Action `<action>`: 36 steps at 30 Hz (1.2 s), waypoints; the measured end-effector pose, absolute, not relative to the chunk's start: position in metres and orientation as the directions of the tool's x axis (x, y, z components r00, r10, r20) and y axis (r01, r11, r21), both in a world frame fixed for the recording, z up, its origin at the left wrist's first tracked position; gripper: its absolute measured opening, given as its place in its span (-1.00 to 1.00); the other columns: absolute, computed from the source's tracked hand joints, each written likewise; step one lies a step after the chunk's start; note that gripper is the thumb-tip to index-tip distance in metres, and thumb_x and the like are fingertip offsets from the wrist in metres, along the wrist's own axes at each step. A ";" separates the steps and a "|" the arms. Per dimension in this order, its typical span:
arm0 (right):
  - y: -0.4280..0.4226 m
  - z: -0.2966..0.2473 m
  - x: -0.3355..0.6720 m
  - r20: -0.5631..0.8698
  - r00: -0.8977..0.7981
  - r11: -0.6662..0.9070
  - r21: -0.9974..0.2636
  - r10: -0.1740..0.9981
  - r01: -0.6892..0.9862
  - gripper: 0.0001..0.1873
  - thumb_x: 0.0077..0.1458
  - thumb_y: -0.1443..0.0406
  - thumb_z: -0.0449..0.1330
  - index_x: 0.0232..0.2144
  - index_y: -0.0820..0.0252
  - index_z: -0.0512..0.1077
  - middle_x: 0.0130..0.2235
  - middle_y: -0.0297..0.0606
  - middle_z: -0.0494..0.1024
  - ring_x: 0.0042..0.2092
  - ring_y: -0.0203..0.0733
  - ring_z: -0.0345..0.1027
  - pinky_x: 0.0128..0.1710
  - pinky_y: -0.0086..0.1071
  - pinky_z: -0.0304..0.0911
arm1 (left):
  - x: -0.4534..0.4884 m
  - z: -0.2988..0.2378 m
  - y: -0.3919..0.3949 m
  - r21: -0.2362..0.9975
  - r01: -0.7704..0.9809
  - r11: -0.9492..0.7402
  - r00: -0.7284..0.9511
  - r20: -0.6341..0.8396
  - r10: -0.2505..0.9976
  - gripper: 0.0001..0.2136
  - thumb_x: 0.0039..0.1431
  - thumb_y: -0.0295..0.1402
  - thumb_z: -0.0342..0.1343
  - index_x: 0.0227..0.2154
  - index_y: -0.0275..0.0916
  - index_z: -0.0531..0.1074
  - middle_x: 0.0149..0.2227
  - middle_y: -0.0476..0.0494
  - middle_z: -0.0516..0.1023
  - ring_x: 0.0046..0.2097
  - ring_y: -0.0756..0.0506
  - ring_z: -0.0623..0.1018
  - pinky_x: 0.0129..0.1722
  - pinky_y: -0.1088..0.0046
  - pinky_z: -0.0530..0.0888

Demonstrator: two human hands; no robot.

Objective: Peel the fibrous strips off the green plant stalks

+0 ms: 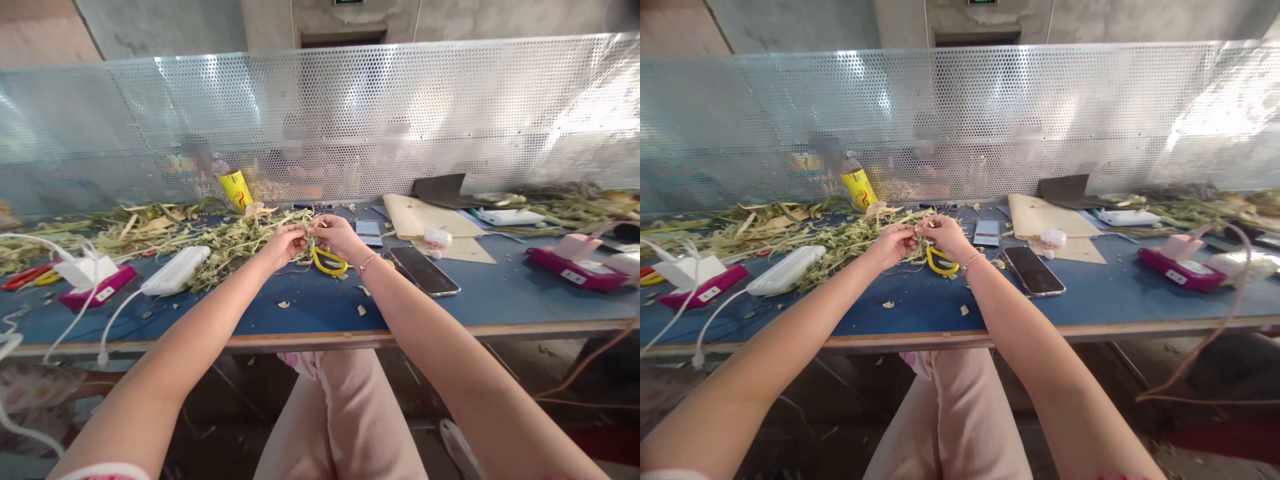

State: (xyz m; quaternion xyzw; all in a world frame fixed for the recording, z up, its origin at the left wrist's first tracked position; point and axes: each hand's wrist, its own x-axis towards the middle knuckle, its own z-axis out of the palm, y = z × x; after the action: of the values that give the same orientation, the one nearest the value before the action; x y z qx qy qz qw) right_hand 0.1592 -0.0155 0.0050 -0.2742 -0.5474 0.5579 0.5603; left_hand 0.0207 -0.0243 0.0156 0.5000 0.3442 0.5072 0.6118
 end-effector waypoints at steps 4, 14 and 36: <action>-0.014 0.003 0.159 0.305 -0.198 0.237 -0.922 0.931 -0.308 -0.60 -0.45 0.14 0.37 -0.54 0.21 0.33 -0.55 -0.45 0.31 -0.51 -0.45 0.12 -0.50 -0.47 0.07 | 0.022 0.016 -0.026 0.965 -0.252 -0.066 0.238 0.128 0.963 -0.90 -0.12 -0.53 0.15 -0.58 -0.34 0.31 -0.65 0.05 0.32 -0.61 0.14 0.32 -0.54 0.59 0.33; -0.006 -0.004 0.155 0.334 -0.152 0.333 -0.942 0.930 -0.030 -0.67 -0.05 0.03 0.07 -0.54 0.16 0.21 -0.52 -0.43 0.22 -0.46 -0.40 0.11 -0.45 -0.47 0.06 | 0.023 0.014 -0.027 0.964 -0.233 -0.125 0.196 0.173 0.965 -0.86 -0.08 -0.46 0.13 -0.57 -0.29 0.25 -0.65 0.08 0.27 -0.58 0.11 0.32 -0.53 0.59 0.31; -0.016 -0.001 0.150 0.537 -0.079 0.543 -0.825 0.840 0.157 -0.69 0.08 0.13 -0.05 -0.60 0.14 0.05 -0.57 -0.43 0.09 -0.47 -0.34 -0.02 -0.42 -0.43 -0.04 | 0.028 0.004 -0.024 0.916 -0.012 -0.401 0.115 0.400 0.909 -0.82 0.04 -0.34 0.08 -0.55 -0.22 0.20 -0.61 0.07 0.23 -0.54 0.06 0.31 -0.46 0.52 0.30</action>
State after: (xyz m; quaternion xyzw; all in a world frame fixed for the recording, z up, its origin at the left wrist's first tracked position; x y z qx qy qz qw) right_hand 0.1496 -0.0161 -0.0014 -0.3717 -0.6702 0.3007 0.5677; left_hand 0.0284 -0.0243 0.0044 0.6229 0.3600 0.5592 0.4120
